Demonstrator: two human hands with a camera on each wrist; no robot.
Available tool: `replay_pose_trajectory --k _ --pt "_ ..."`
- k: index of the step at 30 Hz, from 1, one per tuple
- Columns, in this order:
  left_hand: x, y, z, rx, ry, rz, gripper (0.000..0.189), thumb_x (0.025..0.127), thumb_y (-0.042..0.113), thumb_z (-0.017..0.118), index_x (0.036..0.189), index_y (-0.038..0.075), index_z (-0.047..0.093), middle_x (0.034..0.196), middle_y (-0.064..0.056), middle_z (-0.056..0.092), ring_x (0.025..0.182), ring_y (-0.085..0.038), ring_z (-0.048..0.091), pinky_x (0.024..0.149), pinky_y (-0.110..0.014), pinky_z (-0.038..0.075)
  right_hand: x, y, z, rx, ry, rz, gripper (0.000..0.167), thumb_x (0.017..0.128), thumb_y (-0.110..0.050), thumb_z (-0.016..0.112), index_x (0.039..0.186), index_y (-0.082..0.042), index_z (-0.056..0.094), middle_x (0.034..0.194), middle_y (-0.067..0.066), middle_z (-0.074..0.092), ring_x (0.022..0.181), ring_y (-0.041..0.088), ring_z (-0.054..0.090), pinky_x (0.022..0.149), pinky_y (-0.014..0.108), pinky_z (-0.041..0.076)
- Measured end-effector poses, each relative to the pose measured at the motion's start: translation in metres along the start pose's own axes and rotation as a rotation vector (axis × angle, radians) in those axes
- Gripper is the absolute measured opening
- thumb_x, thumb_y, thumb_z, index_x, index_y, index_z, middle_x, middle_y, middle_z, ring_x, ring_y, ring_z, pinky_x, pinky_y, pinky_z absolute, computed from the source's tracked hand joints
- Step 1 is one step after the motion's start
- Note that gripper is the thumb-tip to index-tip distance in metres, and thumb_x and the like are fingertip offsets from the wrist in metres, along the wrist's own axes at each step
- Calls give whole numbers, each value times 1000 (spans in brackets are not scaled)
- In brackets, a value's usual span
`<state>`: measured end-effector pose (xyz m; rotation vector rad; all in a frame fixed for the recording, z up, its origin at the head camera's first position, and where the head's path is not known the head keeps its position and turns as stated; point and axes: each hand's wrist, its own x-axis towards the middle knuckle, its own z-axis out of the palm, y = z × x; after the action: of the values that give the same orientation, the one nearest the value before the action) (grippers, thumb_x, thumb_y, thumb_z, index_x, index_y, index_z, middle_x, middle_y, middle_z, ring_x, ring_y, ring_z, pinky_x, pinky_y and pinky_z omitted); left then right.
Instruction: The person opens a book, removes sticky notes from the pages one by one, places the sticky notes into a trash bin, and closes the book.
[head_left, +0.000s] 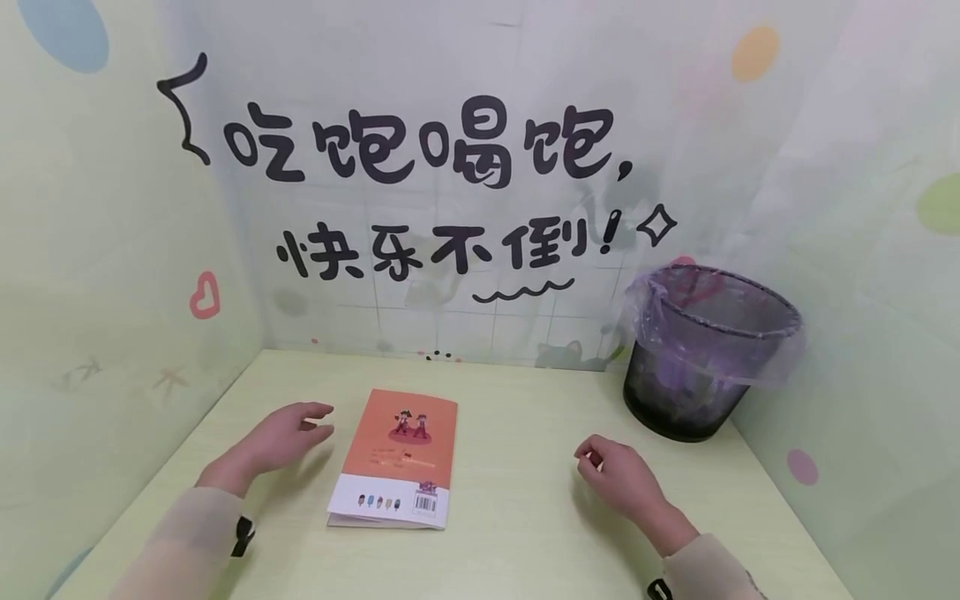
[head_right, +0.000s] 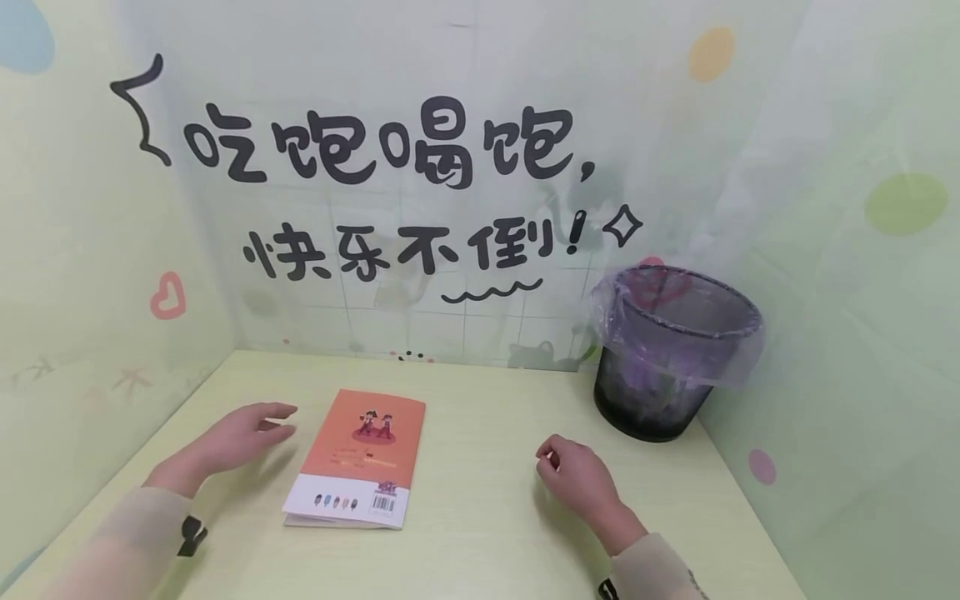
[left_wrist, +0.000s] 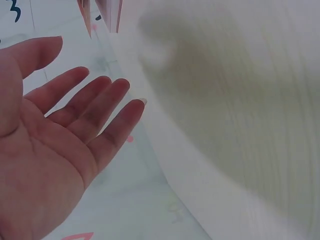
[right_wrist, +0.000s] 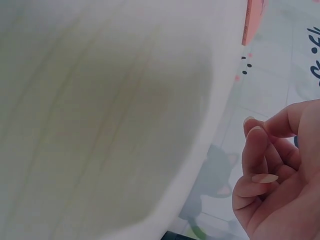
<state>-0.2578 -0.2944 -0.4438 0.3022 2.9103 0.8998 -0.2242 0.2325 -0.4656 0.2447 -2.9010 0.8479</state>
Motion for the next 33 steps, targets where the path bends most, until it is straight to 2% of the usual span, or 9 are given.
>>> replay_pose_trajectory --k 5,12,17,22,25,28,33 --pt "2 4 6 -35 14 20 52 110 23 65 151 -9 58 151 -31 63 129 -46 70 104 -58 61 2 -9 7 15 -29 3 15 98 -10 63 103 -14 76 81 -8 67 64 9 50 63 27 44" --pt "4 9 7 -44 36 28 50 110 23 65 149 -8 60 149 -30 65 126 -44 71 102 -58 62 11 -27 20 -4 -57 -53 10 97 -11 66 100 -15 75 77 -8 64 63 9 50 62 28 44" --pt "4 12 5 -39 57 41 49 110 23 66 148 -7 62 147 -29 66 123 -42 72 101 -57 62 20 -41 35 -36 -104 -90 7 99 -13 67 101 -15 74 80 -7 65 67 10 52 65 30 46" --pt "2 14 4 -48 57 36 50 110 24 66 149 -6 61 148 -29 66 124 -42 72 100 -56 63 27 -62 53 -11 -165 -115 12 99 -15 66 108 -12 74 86 -3 68 70 11 55 67 31 49" --pt "3 16 4 -47 58 31 50 110 24 66 149 -6 61 148 -29 66 124 -42 71 100 -56 63 28 -78 63 -13 -210 -133 19 99 -17 67 116 -11 74 98 0 70 81 13 61 75 35 56" --pt "3 17 5 -46 61 33 49 110 23 66 149 -6 61 148 -28 66 124 -42 71 100 -56 63 26 -93 75 -38 -246 -167 29 100 -22 69 127 -10 73 115 3 71 100 19 68 92 42 62" --pt "3 19 6 -55 64 41 50 110 24 66 149 -6 61 150 -28 65 125 -43 71 99 -56 64 24 -114 92 -101 -281 -231 51 104 -37 72 149 -15 65 149 7 66 139 29 63 118 50 55"
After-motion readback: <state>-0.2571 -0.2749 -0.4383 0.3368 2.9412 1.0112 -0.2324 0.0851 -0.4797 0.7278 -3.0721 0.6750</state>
